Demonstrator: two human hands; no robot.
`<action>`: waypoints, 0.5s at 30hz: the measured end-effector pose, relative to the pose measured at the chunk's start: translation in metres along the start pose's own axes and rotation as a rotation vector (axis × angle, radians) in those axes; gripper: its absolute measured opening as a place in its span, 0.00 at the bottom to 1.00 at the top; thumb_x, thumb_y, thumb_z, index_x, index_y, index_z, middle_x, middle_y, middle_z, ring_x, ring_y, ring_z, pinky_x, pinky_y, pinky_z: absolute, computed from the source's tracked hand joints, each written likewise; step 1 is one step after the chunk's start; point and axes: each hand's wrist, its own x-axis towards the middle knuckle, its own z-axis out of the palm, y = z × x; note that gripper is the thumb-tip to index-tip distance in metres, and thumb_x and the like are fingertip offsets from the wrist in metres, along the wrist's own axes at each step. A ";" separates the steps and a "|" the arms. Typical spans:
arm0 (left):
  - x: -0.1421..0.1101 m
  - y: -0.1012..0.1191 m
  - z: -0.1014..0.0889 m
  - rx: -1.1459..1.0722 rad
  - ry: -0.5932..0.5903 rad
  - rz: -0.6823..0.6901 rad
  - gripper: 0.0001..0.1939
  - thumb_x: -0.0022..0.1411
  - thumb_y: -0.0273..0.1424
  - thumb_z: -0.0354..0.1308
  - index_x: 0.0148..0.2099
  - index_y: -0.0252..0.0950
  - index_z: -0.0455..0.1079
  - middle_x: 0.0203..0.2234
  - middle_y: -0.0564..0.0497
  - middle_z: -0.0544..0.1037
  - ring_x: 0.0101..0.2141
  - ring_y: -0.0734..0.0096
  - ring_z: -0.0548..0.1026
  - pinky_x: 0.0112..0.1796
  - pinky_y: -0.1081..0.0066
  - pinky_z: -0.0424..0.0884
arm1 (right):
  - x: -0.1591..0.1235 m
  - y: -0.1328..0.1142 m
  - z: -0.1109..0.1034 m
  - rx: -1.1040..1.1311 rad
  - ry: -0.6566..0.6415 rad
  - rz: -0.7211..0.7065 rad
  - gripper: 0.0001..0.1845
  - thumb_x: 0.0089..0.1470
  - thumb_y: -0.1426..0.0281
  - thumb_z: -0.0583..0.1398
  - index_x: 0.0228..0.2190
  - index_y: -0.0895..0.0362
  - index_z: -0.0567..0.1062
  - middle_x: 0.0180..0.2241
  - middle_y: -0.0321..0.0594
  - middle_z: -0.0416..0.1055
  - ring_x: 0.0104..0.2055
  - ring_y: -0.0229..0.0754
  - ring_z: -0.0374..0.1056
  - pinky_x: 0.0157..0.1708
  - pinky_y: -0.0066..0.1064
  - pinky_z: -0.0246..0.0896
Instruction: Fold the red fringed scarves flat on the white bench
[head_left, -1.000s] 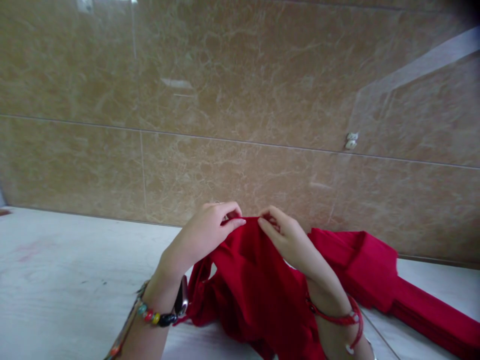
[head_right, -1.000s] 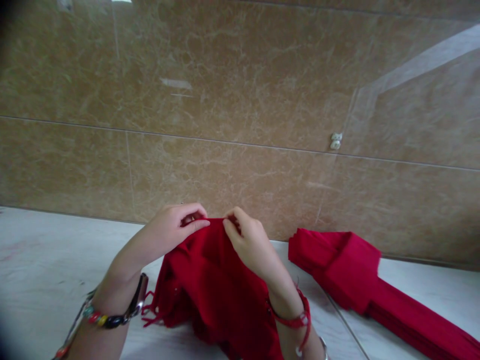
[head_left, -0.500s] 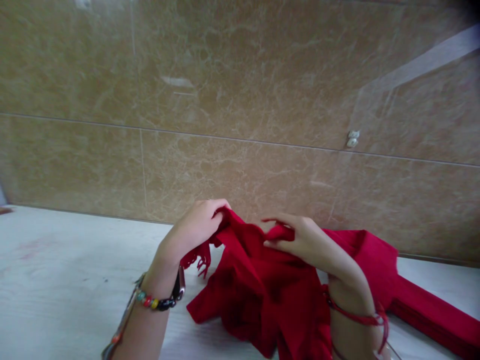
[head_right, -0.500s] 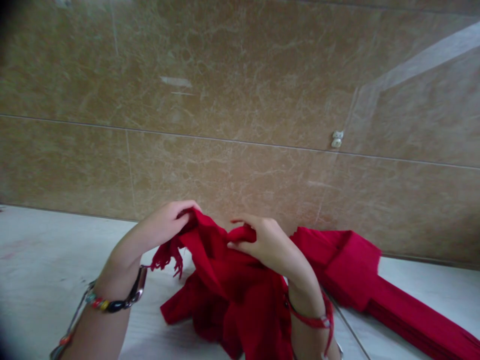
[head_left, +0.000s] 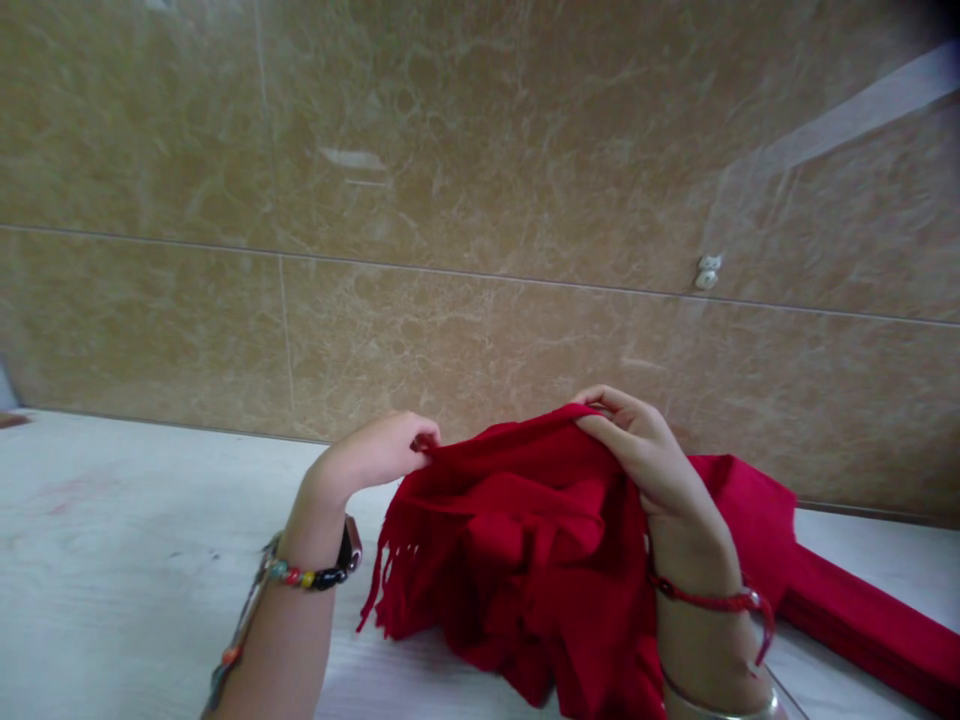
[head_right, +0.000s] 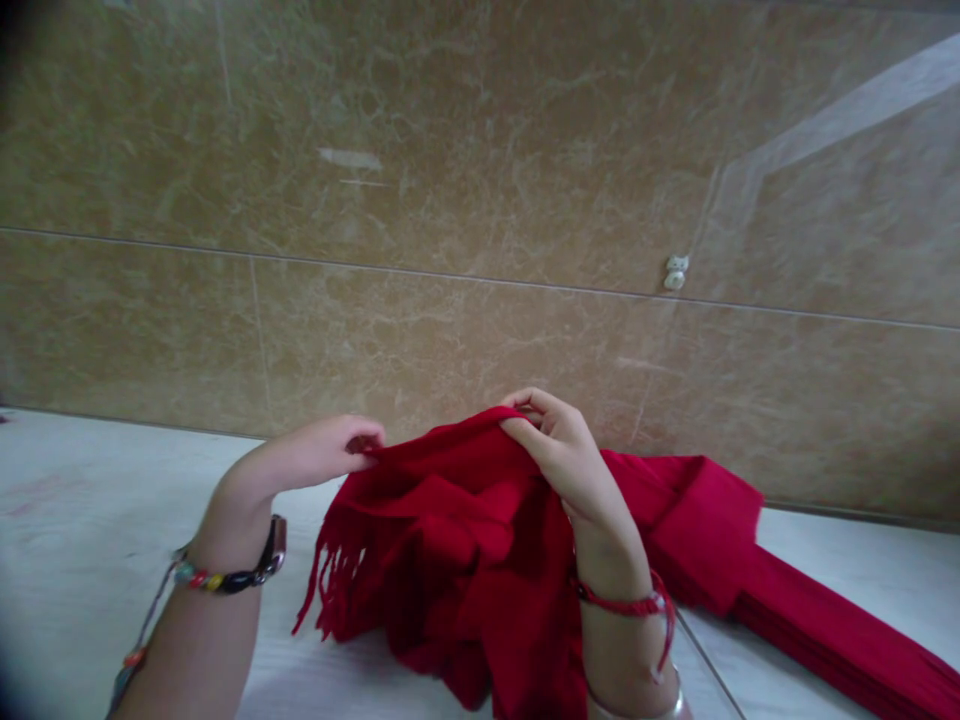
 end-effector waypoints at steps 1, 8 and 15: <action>0.001 -0.001 0.001 0.000 0.010 0.000 0.08 0.49 0.25 0.48 0.28 0.35 0.69 0.25 0.53 0.75 0.28 0.73 0.70 0.30 0.76 0.63 | -0.001 0.000 0.000 -0.050 -0.035 0.003 0.10 0.49 0.61 0.55 0.24 0.55 0.66 0.19 0.33 0.66 0.21 0.37 0.62 0.18 0.25 0.55; -0.003 0.011 -0.001 0.011 0.286 0.007 0.13 0.59 0.31 0.43 0.34 0.37 0.68 0.28 0.52 0.75 0.30 0.71 0.71 0.33 0.73 0.64 | 0.003 0.012 0.004 -0.542 -0.120 -0.073 0.03 0.48 0.70 0.57 0.26 0.57 0.70 0.24 0.37 0.70 0.27 0.38 0.65 0.29 0.29 0.60; -0.006 0.026 0.000 0.051 0.234 0.085 0.14 0.60 0.32 0.43 0.32 0.37 0.70 0.28 0.54 0.76 0.30 0.72 0.72 0.34 0.75 0.63 | -0.001 0.008 0.043 -0.201 -0.483 -0.136 0.21 0.45 0.68 0.61 0.44 0.56 0.68 0.42 0.43 0.71 0.40 0.40 0.67 0.40 0.32 0.63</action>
